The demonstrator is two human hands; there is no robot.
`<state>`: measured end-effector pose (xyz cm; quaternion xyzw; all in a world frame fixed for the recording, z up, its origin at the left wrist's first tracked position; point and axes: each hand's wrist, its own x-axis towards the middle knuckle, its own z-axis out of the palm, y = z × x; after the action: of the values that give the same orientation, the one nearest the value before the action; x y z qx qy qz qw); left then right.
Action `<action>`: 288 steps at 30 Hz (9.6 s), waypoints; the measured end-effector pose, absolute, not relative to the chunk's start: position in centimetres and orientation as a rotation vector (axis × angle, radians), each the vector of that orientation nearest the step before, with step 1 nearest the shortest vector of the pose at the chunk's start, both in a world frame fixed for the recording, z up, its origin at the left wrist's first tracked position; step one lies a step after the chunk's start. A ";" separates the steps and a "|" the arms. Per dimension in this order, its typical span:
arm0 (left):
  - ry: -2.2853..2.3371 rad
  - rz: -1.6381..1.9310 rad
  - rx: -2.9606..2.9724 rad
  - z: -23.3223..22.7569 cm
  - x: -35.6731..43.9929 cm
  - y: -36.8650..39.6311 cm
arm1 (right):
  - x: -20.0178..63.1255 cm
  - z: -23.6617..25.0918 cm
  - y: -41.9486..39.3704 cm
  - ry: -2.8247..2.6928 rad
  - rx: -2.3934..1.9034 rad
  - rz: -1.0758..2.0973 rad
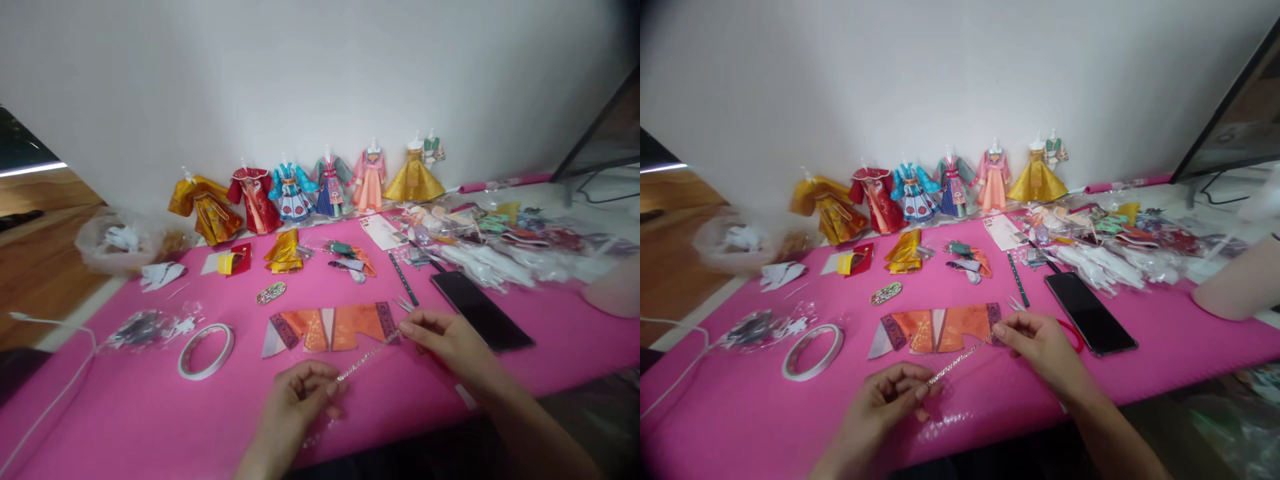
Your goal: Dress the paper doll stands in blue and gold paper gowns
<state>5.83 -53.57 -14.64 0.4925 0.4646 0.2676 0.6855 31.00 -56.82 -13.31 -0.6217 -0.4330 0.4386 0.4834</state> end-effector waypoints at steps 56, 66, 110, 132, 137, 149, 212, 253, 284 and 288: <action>1.461 0.288 2.404 -14.0 5.1 -37.5 | 32.4 -15.1 -43.9 -1.908 -2.075 0.441; 1.249 0.147 2.597 -14.5 5.4 -41.9 | 30.2 -16.3 -47.5 -2.215 -1.940 0.176; 0.789 0.177 2.738 -14.0 3.5 -49.4 | 29.5 -17.2 -53.6 -2.300 -1.391 0.314; 0.453 -0.095 2.805 -14.3 4.0 -49.7 | 28.1 -19.4 -56.5 -2.435 -1.367 0.070; 0.367 -0.067 2.852 -14.5 3.0 -49.2 | 28.2 -19.3 -56.6 -2.424 -1.377 0.095; 0.640 0.215 2.656 -15.4 4.2 -50.6 | 28.3 -19.9 -56.7 -2.255 -1.268 0.171; 0.600 -0.135 2.795 -15.0 5.6 -49.7 | 27.9 -18.5 -55.6 -2.151 -1.363 0.180; 0.542 -0.099 2.914 -15.8 4.7 -50.5 | 28.4 -18.8 -55.2 -2.497 -1.450 0.235; 1.039 0.408 2.790 -14.3 0.7 -50.9 | 28.4 -19.1 -55.6 -2.492 -1.385 0.247; 1.449 0.751 2.713 -16.0 -4.2 -49.9 | 28.3 -18.7 -55.9 -2.451 -1.397 0.234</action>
<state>-4.16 -49.93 -15.98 0.8568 0.4576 0.2372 -0.0124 28.34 -55.85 -18.67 -0.4877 -0.8553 0.0815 0.1549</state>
